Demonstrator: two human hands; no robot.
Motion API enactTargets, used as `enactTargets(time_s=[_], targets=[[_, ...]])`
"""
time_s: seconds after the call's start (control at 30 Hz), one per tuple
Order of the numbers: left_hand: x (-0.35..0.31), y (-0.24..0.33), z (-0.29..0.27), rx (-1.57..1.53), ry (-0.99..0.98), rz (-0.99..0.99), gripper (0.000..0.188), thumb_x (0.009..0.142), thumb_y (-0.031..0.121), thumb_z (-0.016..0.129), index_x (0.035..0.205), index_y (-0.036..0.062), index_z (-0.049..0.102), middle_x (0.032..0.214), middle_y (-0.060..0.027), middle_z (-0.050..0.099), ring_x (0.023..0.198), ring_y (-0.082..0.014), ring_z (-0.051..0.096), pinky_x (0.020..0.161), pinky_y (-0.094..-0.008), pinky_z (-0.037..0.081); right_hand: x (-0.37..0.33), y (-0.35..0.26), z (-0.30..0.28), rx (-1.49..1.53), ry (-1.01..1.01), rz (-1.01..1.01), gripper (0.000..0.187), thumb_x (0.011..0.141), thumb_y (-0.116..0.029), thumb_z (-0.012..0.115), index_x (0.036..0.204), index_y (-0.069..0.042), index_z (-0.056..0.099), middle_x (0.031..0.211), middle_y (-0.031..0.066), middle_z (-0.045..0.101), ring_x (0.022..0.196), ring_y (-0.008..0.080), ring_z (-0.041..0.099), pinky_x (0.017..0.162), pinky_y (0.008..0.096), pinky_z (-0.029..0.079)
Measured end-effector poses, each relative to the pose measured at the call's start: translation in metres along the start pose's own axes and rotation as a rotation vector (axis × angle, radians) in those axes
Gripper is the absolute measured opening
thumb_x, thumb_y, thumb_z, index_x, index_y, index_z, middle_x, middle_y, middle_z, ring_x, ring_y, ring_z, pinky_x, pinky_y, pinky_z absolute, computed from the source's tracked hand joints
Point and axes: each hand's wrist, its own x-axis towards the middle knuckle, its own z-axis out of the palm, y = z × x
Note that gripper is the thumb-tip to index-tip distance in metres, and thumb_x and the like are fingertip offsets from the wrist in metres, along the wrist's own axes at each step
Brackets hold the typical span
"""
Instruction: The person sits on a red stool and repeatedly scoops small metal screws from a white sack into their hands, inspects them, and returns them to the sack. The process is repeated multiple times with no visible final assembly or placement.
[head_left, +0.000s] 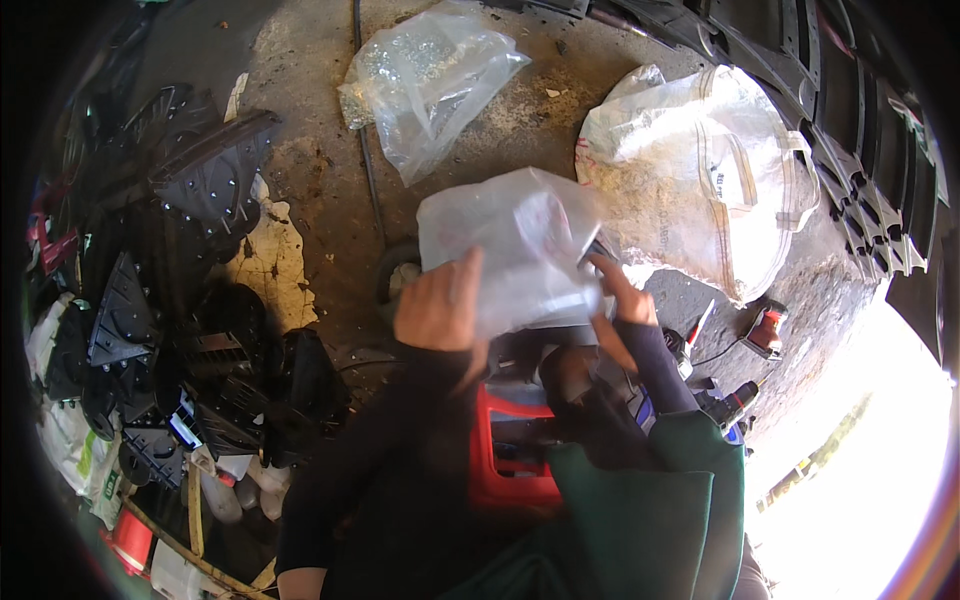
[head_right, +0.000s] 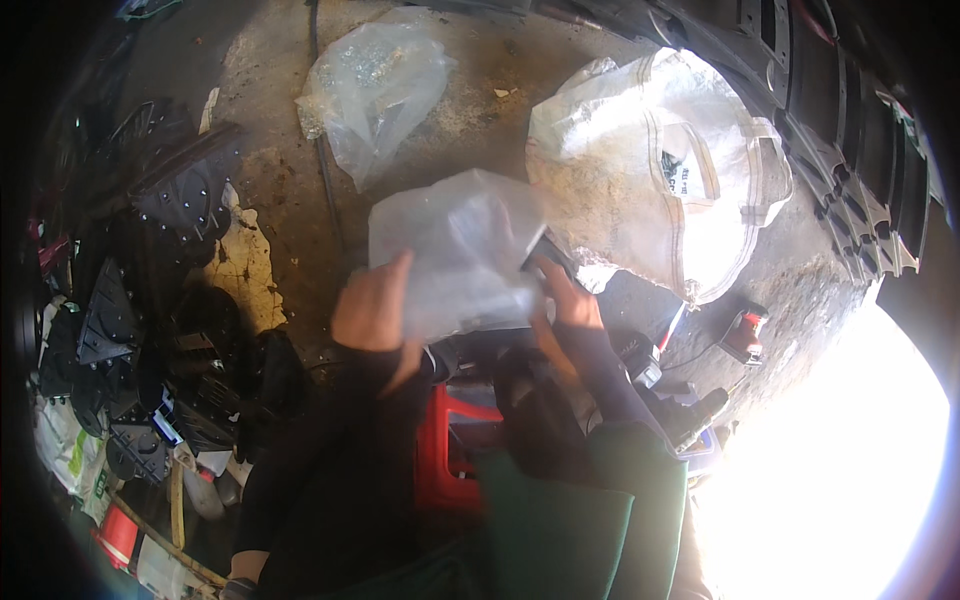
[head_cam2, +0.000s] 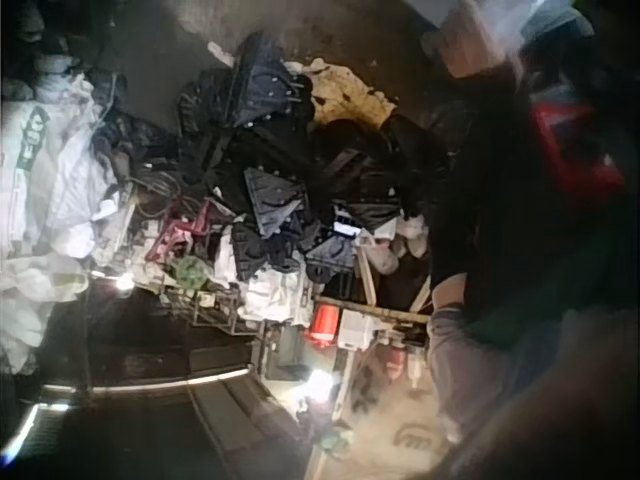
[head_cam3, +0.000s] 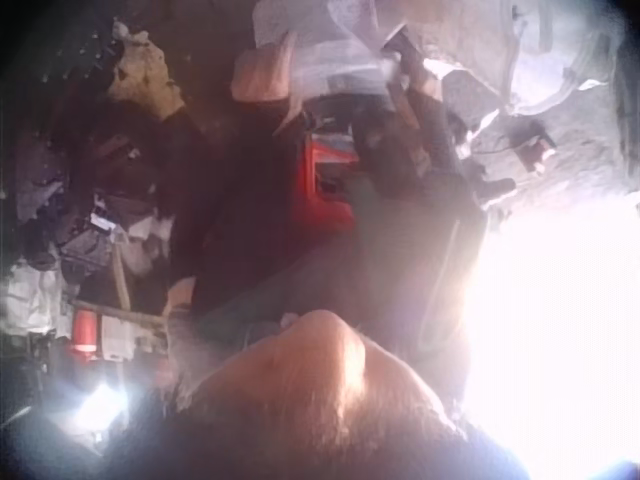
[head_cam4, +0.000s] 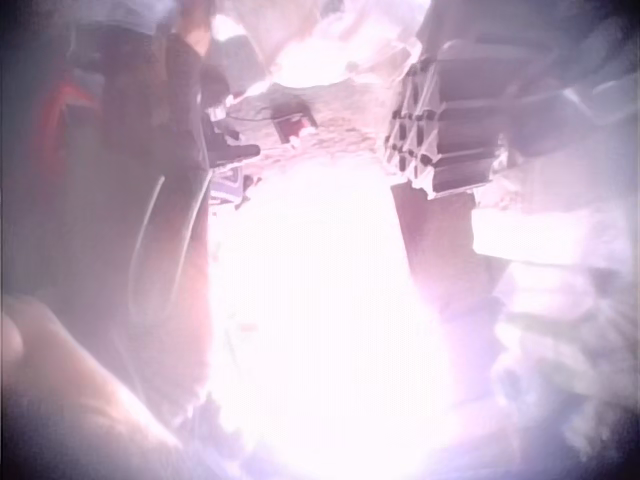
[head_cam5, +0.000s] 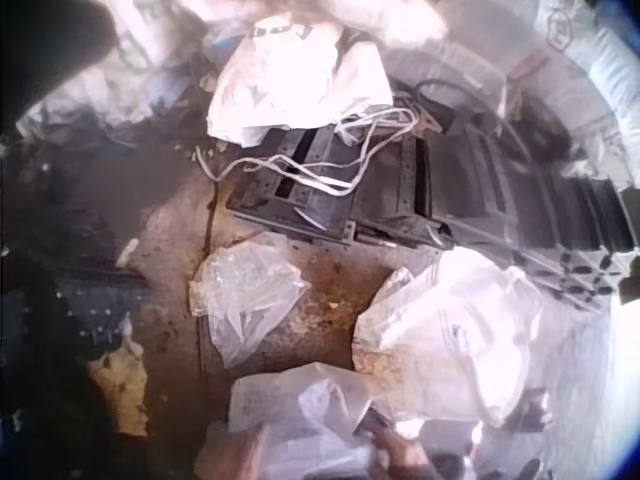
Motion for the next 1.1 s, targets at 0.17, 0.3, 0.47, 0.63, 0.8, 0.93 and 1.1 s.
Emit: enactTargets(time_s=[0.17, 0.3, 0.47, 0.63, 0.8, 0.93, 1.1], targets=[[0.016, -0.027, -0.038, -0.404, 0.309, -0.328, 0.026, 0.091, 0.017, 0.066, 0.113, 0.0042, 0.065, 0.09, -0.0137, 0.07, 0.086, -0.0207, 0.07, 0.076, -0.034, 0.054, 0.017, -0.056, -0.04, 0.398, 0.344, -0.356, 0.024, 0.091, -0.004, 0.064, 0.114, 0.003, 0.067, 0.098, 0.0118, 0.073, 0.092, 0.0174, 0.068, 0.086, 0.0293, 0.051], [0.027, -0.013, -0.054, -0.548, 0.309, -0.361, 0.021, 0.094, 0.018, 0.064, 0.109, 0.0031, 0.066, 0.085, -0.0112, 0.07, 0.079, -0.0143, 0.067, 0.074, -0.0308, 0.052, 0.008, -0.106, -0.072, 0.23, 0.384, -0.514, 0.025, 0.088, -0.001, 0.066, 0.113, 0.002, 0.067, 0.098, 0.0115, 0.072, 0.091, 0.0167, 0.068, 0.086, 0.0285, 0.051], [0.038, -0.003, -0.036, -0.412, 0.371, -0.391, 0.02, 0.095, 0.02, 0.059, 0.103, 0.0034, 0.067, 0.083, -0.0157, 0.07, 0.077, -0.0286, 0.071, 0.071, -0.0356, 0.053, 0.004, -0.112, -0.083, 0.097, 0.255, -0.486, 0.034, 0.083, -0.001, 0.072, 0.117, 0.001, 0.066, 0.104, 0.008, 0.07, 0.092, 0.0174, 0.065, 0.089, 0.0302, 0.05], [0.041, -0.003, -0.014, -0.517, 0.378, -0.423, 0.03, 0.097, 0.03, 0.056, 0.103, 0.0028, 0.067, 0.082, -0.0193, 0.07, 0.08, -0.034, 0.072, 0.071, -0.0405, 0.054, 0.014, -0.075, -0.063, 0.185, 0.627, -0.504, 0.095, 0.076, -0.039, 0.084, 0.149, -0.003, 0.036, 0.136, 0.0215, 0.054, 0.126, 0.0326, 0.053, 0.104, 0.0441, 0.044], [0.044, -0.003, -0.004, -0.513, 0.342, -0.504, 0.04, 0.1, 0.037, 0.052, 0.107, 0.0008, 0.066, 0.084, -0.0226, 0.07, 0.083, -0.0385, 0.07, 0.075, -0.0429, 0.052, 0.019, -0.04, -0.007, 0.575, 0.337, 0.106, 0.092, 0.078, -0.03, 0.082, 0.148, 0.004, 0.032, 0.135, 0.0246, 0.054, 0.126, 0.0344, 0.054, 0.104, 0.0436, 0.044], [0.048, -0.011, -0.01, -0.58, 0.407, -0.586, 0.043, 0.101, 0.039, 0.051, 0.111, 0.0, 0.066, 0.086, -0.023, 0.07, 0.085, -0.0398, 0.07, 0.076, -0.0437, 0.052, 0.003, -0.033, -0.014, 0.4, 0.39, -0.089, 0.067, 0.081, -0.02, 0.072, 0.137, 0.008, 0.045, 0.11, 0.024, 0.069, 0.106, 0.032, 0.067, 0.095, 0.0417, 0.049], [0.046, -0.002, -0.014, -0.627, 0.336, -0.633, 0.048, 0.102, 0.038, 0.051, 0.115, -0.0068, 0.064, 0.098, -0.0138, 0.07, 0.087, -0.0179, 0.064, 0.079, -0.0346, 0.049, -0.009, -0.045, -0.036, 0.023, 0.299, 0.035, 0.06, 0.08, -0.015, 0.069, 0.136, 0.0, 0.051, 0.111, 0.024, 0.068, 0.102, 0.0375, 0.068, 0.092, 0.0435, 0.051]])
